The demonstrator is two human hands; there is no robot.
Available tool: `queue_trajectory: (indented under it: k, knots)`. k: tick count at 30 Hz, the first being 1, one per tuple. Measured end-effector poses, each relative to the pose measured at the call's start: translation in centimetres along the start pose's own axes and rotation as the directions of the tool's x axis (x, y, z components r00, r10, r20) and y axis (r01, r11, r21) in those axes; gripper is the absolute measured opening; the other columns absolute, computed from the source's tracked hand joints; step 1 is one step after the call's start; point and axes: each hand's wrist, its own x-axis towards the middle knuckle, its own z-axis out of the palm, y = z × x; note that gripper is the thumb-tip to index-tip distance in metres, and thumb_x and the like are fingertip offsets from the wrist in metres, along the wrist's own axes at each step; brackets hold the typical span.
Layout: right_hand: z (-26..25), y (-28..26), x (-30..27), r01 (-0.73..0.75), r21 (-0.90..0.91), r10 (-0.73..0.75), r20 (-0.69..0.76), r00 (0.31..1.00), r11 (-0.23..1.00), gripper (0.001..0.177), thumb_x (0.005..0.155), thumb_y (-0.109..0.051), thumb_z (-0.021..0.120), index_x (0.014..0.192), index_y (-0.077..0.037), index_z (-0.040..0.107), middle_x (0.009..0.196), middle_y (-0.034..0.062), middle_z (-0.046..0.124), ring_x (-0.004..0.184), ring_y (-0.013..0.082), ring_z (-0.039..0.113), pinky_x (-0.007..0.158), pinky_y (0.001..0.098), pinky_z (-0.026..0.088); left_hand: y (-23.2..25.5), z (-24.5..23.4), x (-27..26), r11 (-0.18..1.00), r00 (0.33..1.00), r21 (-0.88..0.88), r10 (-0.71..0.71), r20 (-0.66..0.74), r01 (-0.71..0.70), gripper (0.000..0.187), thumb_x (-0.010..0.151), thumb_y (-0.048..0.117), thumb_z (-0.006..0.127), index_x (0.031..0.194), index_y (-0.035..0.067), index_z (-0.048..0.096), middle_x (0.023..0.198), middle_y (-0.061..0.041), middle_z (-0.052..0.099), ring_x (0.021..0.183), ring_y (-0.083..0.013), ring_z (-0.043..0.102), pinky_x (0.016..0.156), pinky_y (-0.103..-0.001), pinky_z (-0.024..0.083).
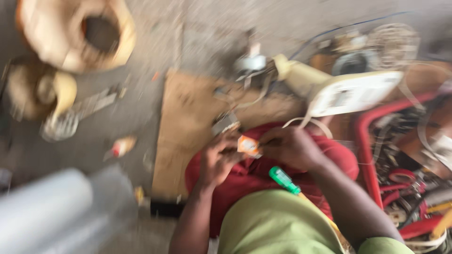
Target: The person sits on the floor and manipulates the wiring and internal components of an appliance motor, using a screwdriver and lighting matches to work on the unit.
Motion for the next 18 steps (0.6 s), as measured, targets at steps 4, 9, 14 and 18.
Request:
queue_trajectory:
  k: [4, 9, 14, 18]
  knots:
    - [-0.4, -0.3, -0.1, 0.073, -0.315, -0.079, -0.007, 0.997, 0.946, 0.02, 0.076, -0.024, 0.082, 0.092, -0.013, 0.082, 0.083, 0.0065, 0.079, 0.073, 0.014, 0.075, 0.07, 0.0314, 0.06, -1.8, -0.2, -0.4, 0.996, 0.997, 0.043, -0.073, 0.006, 0.072, 0.022, 0.082, -0.002, 0.083, 0.102, -0.002, 0.074, 0.121, -0.01, 0.07, 0.111, -0.0202, 0.068, 0.095, -0.034, 0.058]
    - [0.0, 0.5, 0.9, 0.105, -0.243, -0.115, -0.028, 0.993, 0.964, 0.013, 0.077, -0.018, 0.077, 0.085, -0.007, 0.08, 0.076, 0.0097, 0.076, 0.067, 0.0177, 0.073, 0.065, 0.0342, 0.059, -6.2, -0.2, 0.7, 0.968, 0.99, -0.223, -0.132, -0.053, 0.117, 0.034, 0.081, -0.007, 0.081, 0.112, -0.005, 0.068, 0.117, -0.018, 0.073, 0.1, -0.0222, 0.071, 0.091, -0.036, 0.059]
    - [1.6, 2.1, 1.6, 0.111, -0.046, -0.113, -0.031, 0.993, 0.993, 0.015, 0.086, -0.014, 0.065, 0.091, -0.008, 0.078, 0.078, 0.0095, 0.077, 0.072, 0.0167, 0.077, 0.067, 0.033, 0.061, -6.6, 0.6, 0.7, 0.918, 0.978, -0.376, -0.179, -0.108, 0.127, 0.049, 0.082, -0.011, 0.075, 0.129, -0.008, 0.061, 0.121, -0.023, 0.072, 0.108, -0.0293, 0.073, 0.094, -0.044, 0.062]
    - [2.0, 1.9, 1.9, 0.175, -0.115, -0.187, -0.109, 0.976, 0.978, 0.015, 0.087, -0.012, 0.062, 0.091, -0.005, 0.074, 0.078, 0.0108, 0.076, 0.073, 0.0199, 0.076, 0.069, 0.0349, 0.061, -4.4, 1.8, 1.1, 0.865, 0.954, -0.423, -0.3, -0.006, 0.27, 0.085, 0.066, -0.019, 0.077, 0.143, 0.004, 0.048, 0.132, -0.017, 0.063, 0.114, -0.0291, 0.068, 0.086, -0.048, 0.063]
